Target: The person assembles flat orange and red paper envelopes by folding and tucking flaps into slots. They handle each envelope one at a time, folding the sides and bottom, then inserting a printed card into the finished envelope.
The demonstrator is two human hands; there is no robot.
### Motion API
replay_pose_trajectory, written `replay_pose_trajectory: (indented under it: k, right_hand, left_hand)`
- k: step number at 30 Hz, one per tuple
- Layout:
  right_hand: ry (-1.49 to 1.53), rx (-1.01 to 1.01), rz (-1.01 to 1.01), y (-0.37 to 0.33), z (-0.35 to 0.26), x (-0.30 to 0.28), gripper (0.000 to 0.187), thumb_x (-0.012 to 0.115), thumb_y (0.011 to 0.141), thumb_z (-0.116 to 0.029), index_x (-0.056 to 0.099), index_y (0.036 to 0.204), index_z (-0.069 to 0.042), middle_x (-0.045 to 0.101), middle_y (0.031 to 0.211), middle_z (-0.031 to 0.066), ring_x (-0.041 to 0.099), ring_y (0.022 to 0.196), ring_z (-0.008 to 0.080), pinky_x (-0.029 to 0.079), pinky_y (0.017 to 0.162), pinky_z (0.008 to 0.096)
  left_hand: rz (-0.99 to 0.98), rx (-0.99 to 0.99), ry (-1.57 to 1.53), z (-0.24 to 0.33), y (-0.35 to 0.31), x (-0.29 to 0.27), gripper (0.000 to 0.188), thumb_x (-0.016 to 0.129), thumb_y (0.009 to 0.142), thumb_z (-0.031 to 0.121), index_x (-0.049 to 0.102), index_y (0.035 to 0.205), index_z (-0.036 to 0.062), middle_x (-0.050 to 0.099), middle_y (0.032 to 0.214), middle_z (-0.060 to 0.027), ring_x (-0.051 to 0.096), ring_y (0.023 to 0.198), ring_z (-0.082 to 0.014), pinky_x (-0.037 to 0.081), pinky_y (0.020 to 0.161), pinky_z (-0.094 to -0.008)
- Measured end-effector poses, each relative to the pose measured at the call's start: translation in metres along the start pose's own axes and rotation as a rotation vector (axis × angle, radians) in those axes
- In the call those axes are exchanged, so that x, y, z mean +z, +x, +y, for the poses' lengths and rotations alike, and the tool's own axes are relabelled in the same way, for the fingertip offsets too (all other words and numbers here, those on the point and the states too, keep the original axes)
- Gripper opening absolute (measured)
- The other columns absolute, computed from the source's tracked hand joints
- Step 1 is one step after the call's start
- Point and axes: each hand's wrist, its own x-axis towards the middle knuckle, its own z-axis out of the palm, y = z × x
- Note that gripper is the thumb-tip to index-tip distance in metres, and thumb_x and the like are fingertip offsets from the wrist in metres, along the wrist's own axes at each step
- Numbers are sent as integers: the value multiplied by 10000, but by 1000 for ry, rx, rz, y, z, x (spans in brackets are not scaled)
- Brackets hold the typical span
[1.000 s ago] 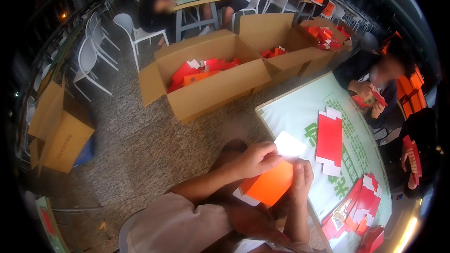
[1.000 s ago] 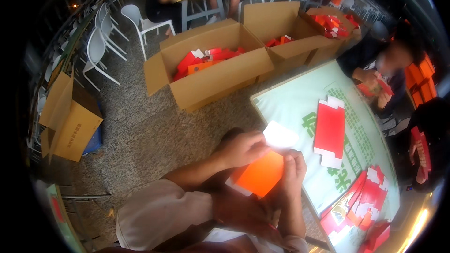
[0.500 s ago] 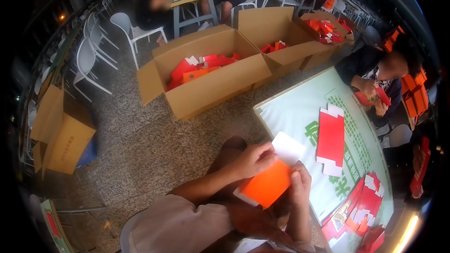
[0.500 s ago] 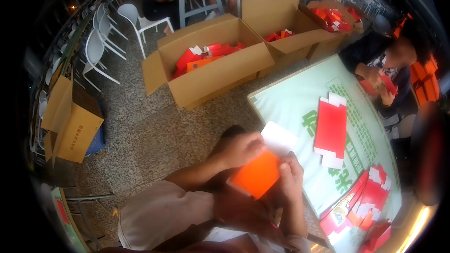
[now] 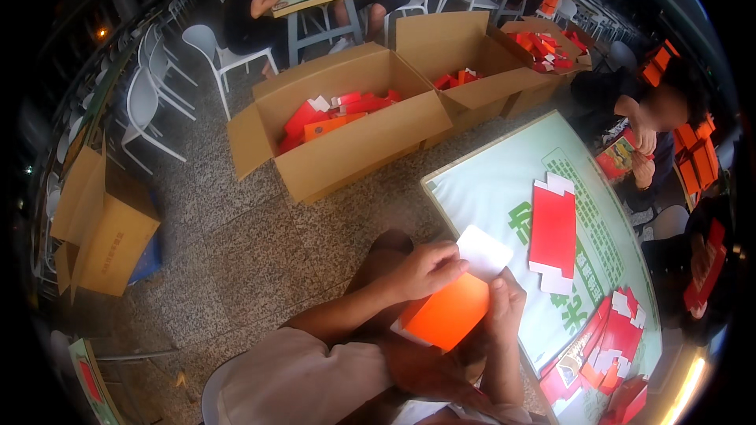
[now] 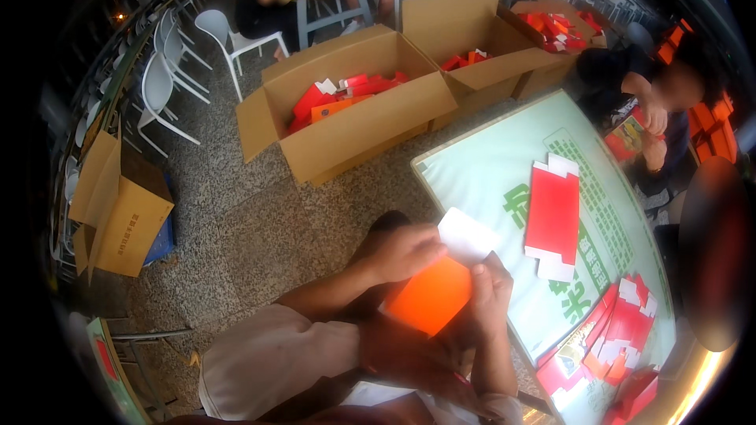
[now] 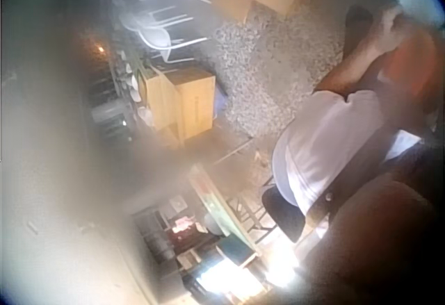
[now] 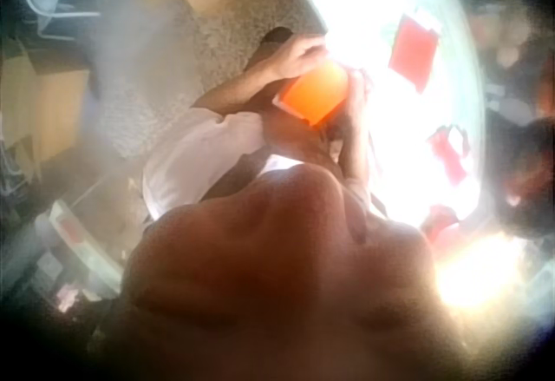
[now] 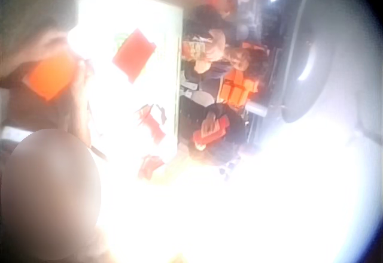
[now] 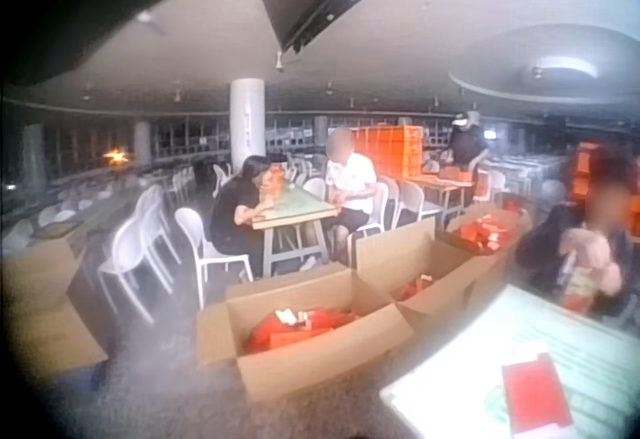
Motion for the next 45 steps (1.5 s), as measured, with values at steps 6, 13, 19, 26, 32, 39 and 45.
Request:
replay_pose_trajectory:
  k: [6,13,19,26,32,39,45]
  right_hand:
    - [136,-8,92,1,-12,8,319,610,997,-339,603,931,-27,622,988,38,547,925,133,444,852,295]
    - [138,-105,8,0,5,-1,300,631,993,-323,568,910,-41,568,954,25,490,869,121,404,811,272]
    - [281,68,-132,-4,14,-9,354,581,1015,-314,655,1112,19,653,1123,72,558,1077,166,421,974,339]
    - [224,113,-34,2,23,-8,467,554,1034,-329,615,1234,89,657,1204,112,576,1125,188,427,1005,334]
    - [268,121,21,14,6,-1,493,550,1036,-366,614,1223,86,673,1135,105,605,1042,178,466,939,317]
    - [25,-182,-88,50,-15,-23,418,625,988,-419,584,1094,-17,640,1040,72,594,911,141,475,845,285]
    - [196,-253,116,92,-66,-37,353,681,956,-220,495,1196,-40,593,968,53,578,863,132,475,774,274]
  left_hand:
    - [132,-15,-53,7,3,3,273,647,978,201,550,807,11,540,704,-51,493,657,-102,427,593,-296]
    - [114,-58,-91,4,0,1,260,635,991,203,579,813,23,549,699,4,494,673,-56,427,596,-257]
    - [46,-161,-229,-13,-2,1,237,592,1009,195,599,833,36,579,759,25,516,732,-42,442,650,-246]
    - [-5,-134,-249,-5,3,1,203,558,1006,177,614,861,47,601,810,1,545,778,-79,466,713,-276]
    - [-29,-113,-185,-6,12,-2,224,563,1007,198,603,846,47,594,798,2,538,767,-78,462,694,-281]
    - [23,83,-48,12,55,-10,248,578,998,231,594,848,34,585,743,-42,536,727,-93,462,675,-292]
    - [66,178,20,45,92,-11,224,570,989,209,597,872,20,600,755,-73,564,734,-115,473,691,-299]
